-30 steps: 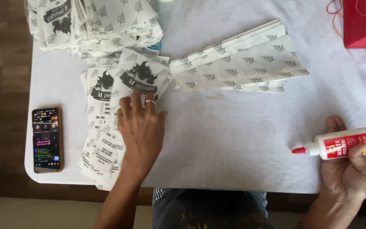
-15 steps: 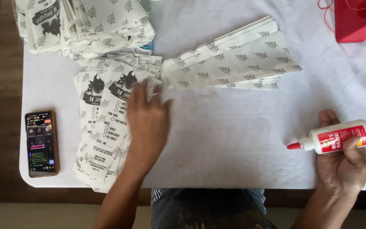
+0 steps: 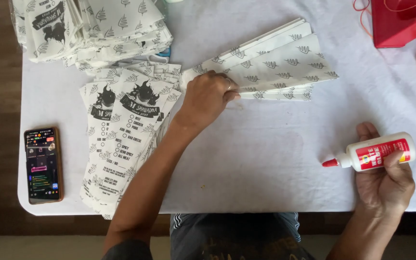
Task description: The person assembles paper sleeves by hand by applying glue from a bottle to the edge of paper sheets and folding them into a triangular shape, stacking the finished sleeves one by one.
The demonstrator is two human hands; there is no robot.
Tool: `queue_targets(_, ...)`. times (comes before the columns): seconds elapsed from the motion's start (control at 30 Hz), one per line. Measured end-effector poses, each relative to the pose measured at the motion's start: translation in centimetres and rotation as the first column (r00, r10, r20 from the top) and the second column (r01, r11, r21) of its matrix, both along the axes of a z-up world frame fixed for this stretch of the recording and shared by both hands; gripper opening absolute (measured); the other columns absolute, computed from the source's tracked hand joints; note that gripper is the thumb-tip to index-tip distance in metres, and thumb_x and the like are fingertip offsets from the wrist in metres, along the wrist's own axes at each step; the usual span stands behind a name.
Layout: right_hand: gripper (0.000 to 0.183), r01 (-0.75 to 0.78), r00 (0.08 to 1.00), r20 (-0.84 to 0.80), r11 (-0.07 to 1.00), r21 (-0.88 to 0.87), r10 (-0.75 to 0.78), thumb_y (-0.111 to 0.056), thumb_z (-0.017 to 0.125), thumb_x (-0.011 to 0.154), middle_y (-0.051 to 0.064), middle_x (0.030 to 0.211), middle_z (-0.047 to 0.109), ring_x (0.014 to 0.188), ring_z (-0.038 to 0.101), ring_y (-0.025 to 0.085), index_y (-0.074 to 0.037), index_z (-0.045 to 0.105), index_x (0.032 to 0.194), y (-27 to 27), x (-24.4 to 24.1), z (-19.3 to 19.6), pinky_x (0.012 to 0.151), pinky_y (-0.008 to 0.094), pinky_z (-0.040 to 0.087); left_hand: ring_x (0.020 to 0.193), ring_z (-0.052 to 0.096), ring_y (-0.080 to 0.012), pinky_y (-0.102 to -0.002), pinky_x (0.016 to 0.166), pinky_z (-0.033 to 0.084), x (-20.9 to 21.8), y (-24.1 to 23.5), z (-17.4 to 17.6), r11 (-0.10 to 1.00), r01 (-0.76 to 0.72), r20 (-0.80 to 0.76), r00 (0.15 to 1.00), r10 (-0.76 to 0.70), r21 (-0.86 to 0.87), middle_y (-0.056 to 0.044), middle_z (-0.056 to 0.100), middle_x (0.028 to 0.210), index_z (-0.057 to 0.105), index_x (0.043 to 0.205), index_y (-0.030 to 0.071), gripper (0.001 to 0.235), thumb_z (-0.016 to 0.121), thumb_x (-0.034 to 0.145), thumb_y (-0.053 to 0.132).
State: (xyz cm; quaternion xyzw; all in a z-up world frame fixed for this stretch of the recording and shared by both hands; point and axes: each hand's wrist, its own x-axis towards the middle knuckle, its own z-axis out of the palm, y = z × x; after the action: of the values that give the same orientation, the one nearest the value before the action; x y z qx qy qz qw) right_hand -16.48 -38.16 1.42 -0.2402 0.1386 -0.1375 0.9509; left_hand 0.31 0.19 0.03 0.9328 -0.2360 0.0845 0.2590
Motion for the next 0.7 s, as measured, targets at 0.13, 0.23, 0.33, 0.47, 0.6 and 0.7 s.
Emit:
queue_targets(0.13, 0.084, 0.003, 1.0, 0.017, 1.0, 0.029, -0.004, 0.014, 0.101, 0.079, 0.051, 0.146, 0.042, 0.142, 0.046, 0.06, 0.028, 0.04, 0.135, 0.1, 0.1, 0.2, 0.113, 0.058, 0.056, 0.084, 0.073, -0.0222, -0.039, 0.071, 0.055, 0.6, 0.6, 1.3, 0.996, 0.021, -0.171, 0.985, -0.035, -0.086, 0.001, 0.081, 0.093, 0.083, 0.095, 0.017, 0.015, 0.081, 0.086, 0.03)
queue_targets(0.23, 0.085, 0.006, 1.0, 0.001, 1.0, -0.012, -0.006, 0.01, 0.101, 0.079, 0.051, 0.145, 0.044, 0.139, 0.051, 0.059, 0.028, 0.041, 0.135, 0.0, 0.1, 0.0, 0.113, 0.056, 0.057, 0.075, 0.069, -0.0245, -0.044, 0.06, 0.052, 0.7, 0.4, 1.6, 0.997, 0.032, -0.1, 0.994, -0.039, -0.069, 0.005, 0.08, 0.087, 0.08, 0.081, 0.019, 0.005, 0.08, 0.086, 0.019)
queue_targets(0.33, 0.088, -0.008, 1.0, 0.029, 0.999, 0.042, 0.007, 0.015, 0.1, 0.081, 0.052, 0.146, 0.042, 0.139, 0.049, 0.06, 0.03, 0.035, 0.138, -0.1, 0.0, 0.0, 0.113, 0.058, 0.056, 0.074, 0.065, -0.0277, -0.048, 0.05, 0.047, -0.9, -0.2, 2.1, 0.997, 0.074, 0.132, 0.989, -0.07, -0.029, -0.003, 0.073, 0.079, 0.074, 0.079, 0.014, 0.014, 0.069, 0.089, 0.006)
queue_targets(0.47, 0.079, 0.052, 0.999, -0.001, 0.999, 0.01, -0.052, 0.012, 0.097, 0.08, 0.053, 0.141, 0.046, 0.137, 0.051, 0.062, 0.027, 0.04, 0.133, 0.1, 0.1, 0.1, 0.113, 0.06, 0.055, 0.077, 0.071, -0.0284, -0.04, 0.053, 0.055, -7.8, -1.6, 4.1, 0.966, 0.227, 0.286, 0.94, -0.185, -0.121, -0.014, 0.073, 0.082, 0.069, 0.084, 0.001, 0.02, 0.06, 0.084, -0.017)
queue_targets(0.6, 0.073, 0.017, 0.999, -0.049, 0.995, -0.098, -0.022, 0.0, 0.098, 0.079, 0.048, 0.146, 0.047, 0.142, 0.053, 0.056, 0.021, 0.05, 0.13, -0.3, 0.0, -0.3, 0.116, 0.052, 0.056, 0.103, 0.066, -0.0362, -0.041, 0.055, 0.055, -13.1, -2.9, 2.2, 0.99, 0.142, 0.291, 0.947, -0.14, 0.013, -0.019, 0.066, 0.104, 0.067, 0.089, -0.006, 0.009, 0.064, 0.081, -0.009)
queue_targets(0.7, 0.076, 0.035, 0.999, -0.036, 0.997, -0.067, -0.037, 0.002, 0.099, 0.078, 0.049, 0.147, 0.044, 0.144, 0.048, 0.058, 0.02, 0.05, 0.132, -0.2, 0.0, -0.2, 0.116, 0.053, 0.055, 0.113, 0.067, -0.0381, -0.038, 0.05, 0.052, -14.3, -3.1, 1.8, 0.995, 0.097, 0.282, 0.954, -0.099, 0.022, -0.024, 0.069, 0.11, 0.068, 0.093, -0.01, 0.014, 0.063, 0.081, -0.015)
